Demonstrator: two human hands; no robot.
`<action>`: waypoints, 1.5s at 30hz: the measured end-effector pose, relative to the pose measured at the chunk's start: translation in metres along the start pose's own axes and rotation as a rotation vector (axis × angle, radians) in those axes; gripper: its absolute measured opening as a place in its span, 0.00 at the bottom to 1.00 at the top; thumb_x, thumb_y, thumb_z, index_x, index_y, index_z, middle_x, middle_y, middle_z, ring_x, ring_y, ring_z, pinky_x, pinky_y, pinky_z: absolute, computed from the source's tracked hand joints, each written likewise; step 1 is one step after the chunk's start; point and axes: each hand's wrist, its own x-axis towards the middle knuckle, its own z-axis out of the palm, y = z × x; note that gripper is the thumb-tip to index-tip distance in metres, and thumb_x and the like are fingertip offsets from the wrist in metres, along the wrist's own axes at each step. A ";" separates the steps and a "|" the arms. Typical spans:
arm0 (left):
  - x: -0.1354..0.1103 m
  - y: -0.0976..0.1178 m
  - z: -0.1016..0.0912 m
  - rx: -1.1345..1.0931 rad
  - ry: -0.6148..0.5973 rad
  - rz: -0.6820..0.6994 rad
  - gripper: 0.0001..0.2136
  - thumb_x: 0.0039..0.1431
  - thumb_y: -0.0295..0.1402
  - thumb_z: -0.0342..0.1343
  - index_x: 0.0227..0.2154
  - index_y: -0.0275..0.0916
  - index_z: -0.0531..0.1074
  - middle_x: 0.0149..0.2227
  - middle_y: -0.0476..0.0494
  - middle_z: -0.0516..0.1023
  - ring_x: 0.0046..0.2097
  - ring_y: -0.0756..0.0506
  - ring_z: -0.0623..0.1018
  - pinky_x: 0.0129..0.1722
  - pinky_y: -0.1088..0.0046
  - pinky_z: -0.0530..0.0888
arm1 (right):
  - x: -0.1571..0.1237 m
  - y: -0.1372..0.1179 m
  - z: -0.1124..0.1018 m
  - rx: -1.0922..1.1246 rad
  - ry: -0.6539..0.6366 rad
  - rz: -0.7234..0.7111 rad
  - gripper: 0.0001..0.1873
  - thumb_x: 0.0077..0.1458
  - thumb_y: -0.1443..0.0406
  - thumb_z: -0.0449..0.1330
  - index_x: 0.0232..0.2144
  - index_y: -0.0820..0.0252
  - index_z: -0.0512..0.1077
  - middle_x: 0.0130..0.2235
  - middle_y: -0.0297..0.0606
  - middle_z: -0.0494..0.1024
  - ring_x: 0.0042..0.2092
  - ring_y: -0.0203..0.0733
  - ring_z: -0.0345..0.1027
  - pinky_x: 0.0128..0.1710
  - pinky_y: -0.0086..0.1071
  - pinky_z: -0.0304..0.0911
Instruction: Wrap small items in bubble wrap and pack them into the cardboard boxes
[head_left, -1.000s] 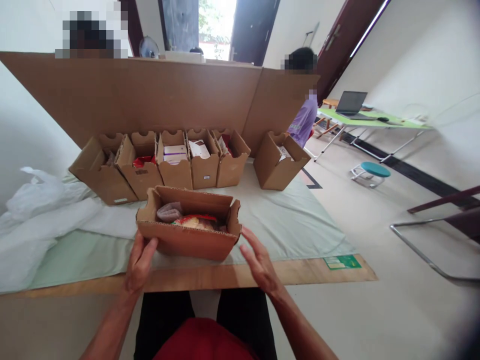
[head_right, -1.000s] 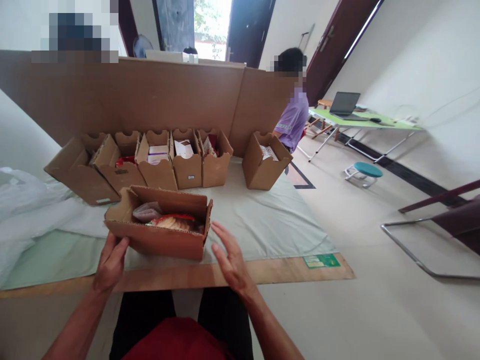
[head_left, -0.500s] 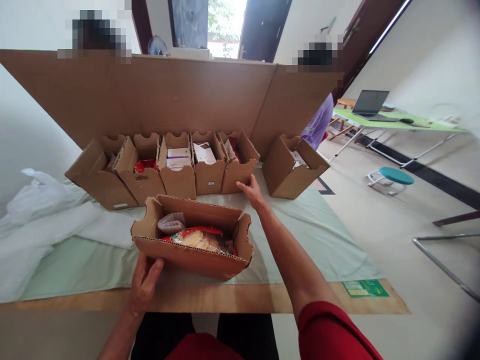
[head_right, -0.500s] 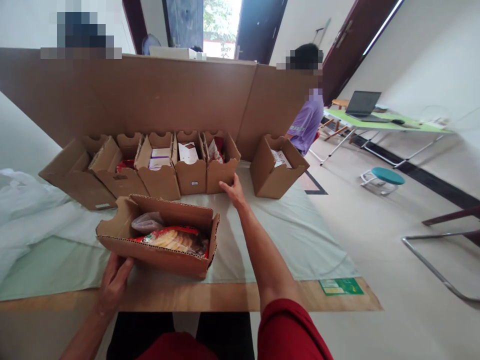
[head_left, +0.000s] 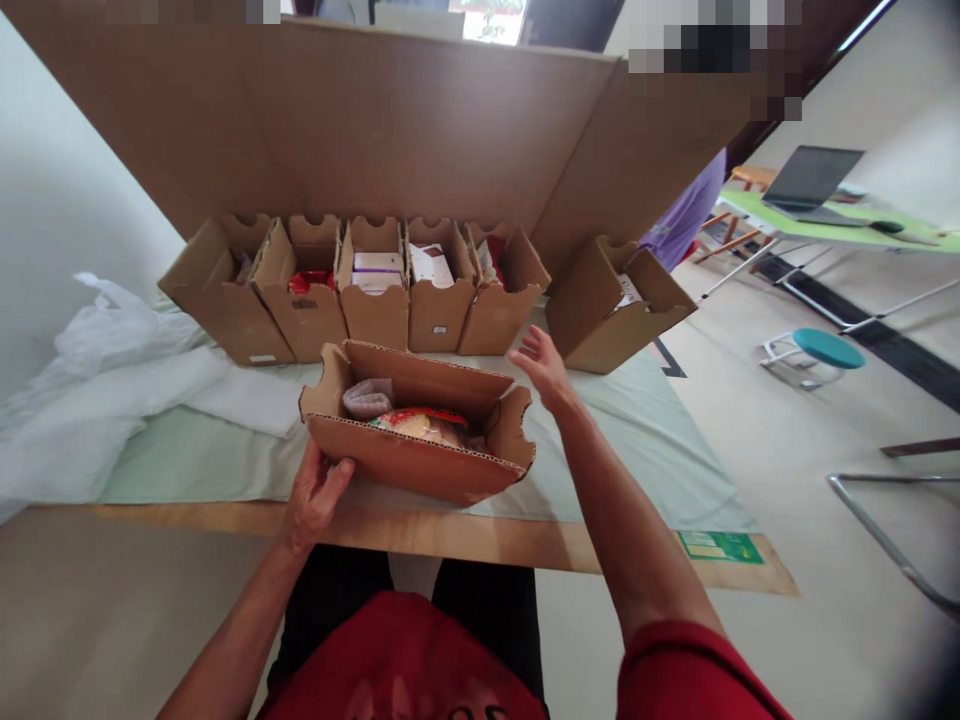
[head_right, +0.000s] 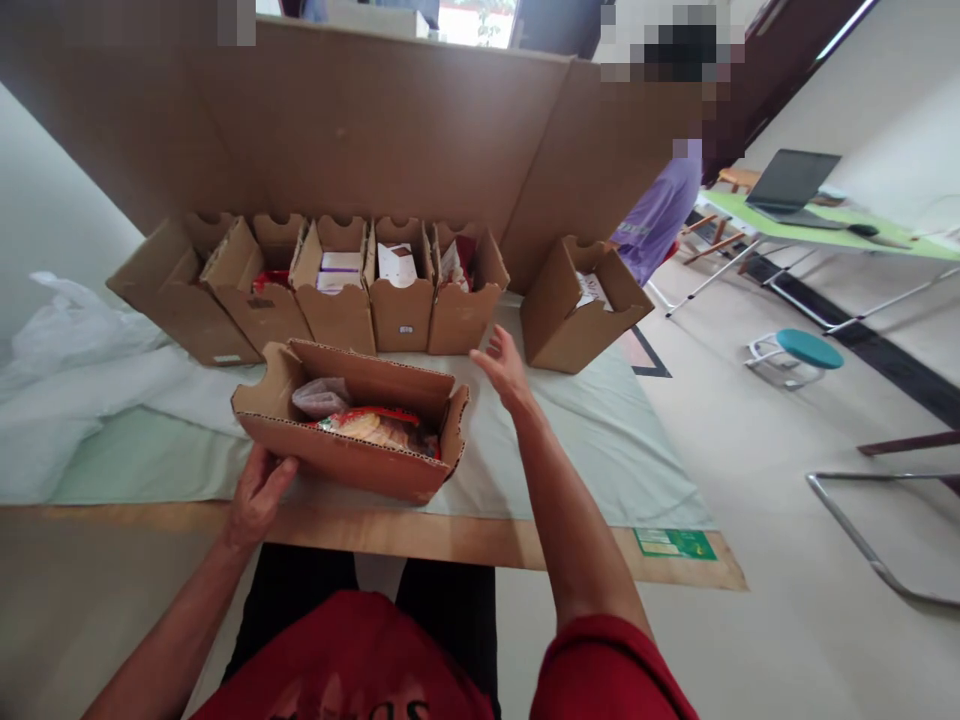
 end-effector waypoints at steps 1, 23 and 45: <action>0.000 -0.001 -0.002 -0.011 -0.005 -0.008 0.25 0.61 0.49 0.61 0.55 0.40 0.71 0.52 0.38 0.78 0.56 0.36 0.77 0.58 0.58 0.74 | -0.026 -0.002 -0.009 0.030 -0.020 0.004 0.49 0.43 0.46 0.72 0.63 0.55 0.65 0.64 0.53 0.70 0.62 0.59 0.67 0.61 0.57 0.63; -0.017 0.037 0.060 -0.092 -0.346 -0.023 0.21 0.65 0.47 0.58 0.55 0.39 0.69 0.50 0.40 0.78 0.48 0.43 0.79 0.49 0.65 0.76 | -0.267 -0.022 -0.002 -0.253 0.383 -0.097 0.28 0.60 0.51 0.61 0.58 0.57 0.70 0.51 0.45 0.78 0.52 0.53 0.71 0.53 0.46 0.66; 0.077 0.002 0.234 0.070 -0.586 0.057 0.37 0.62 0.48 0.58 0.70 0.38 0.57 0.68 0.26 0.64 0.61 0.32 0.74 0.56 0.49 0.74 | -0.238 0.046 -0.075 -0.323 0.600 -0.143 0.57 0.46 0.51 0.73 0.71 0.51 0.50 0.69 0.53 0.60 0.68 0.62 0.57 0.64 0.62 0.57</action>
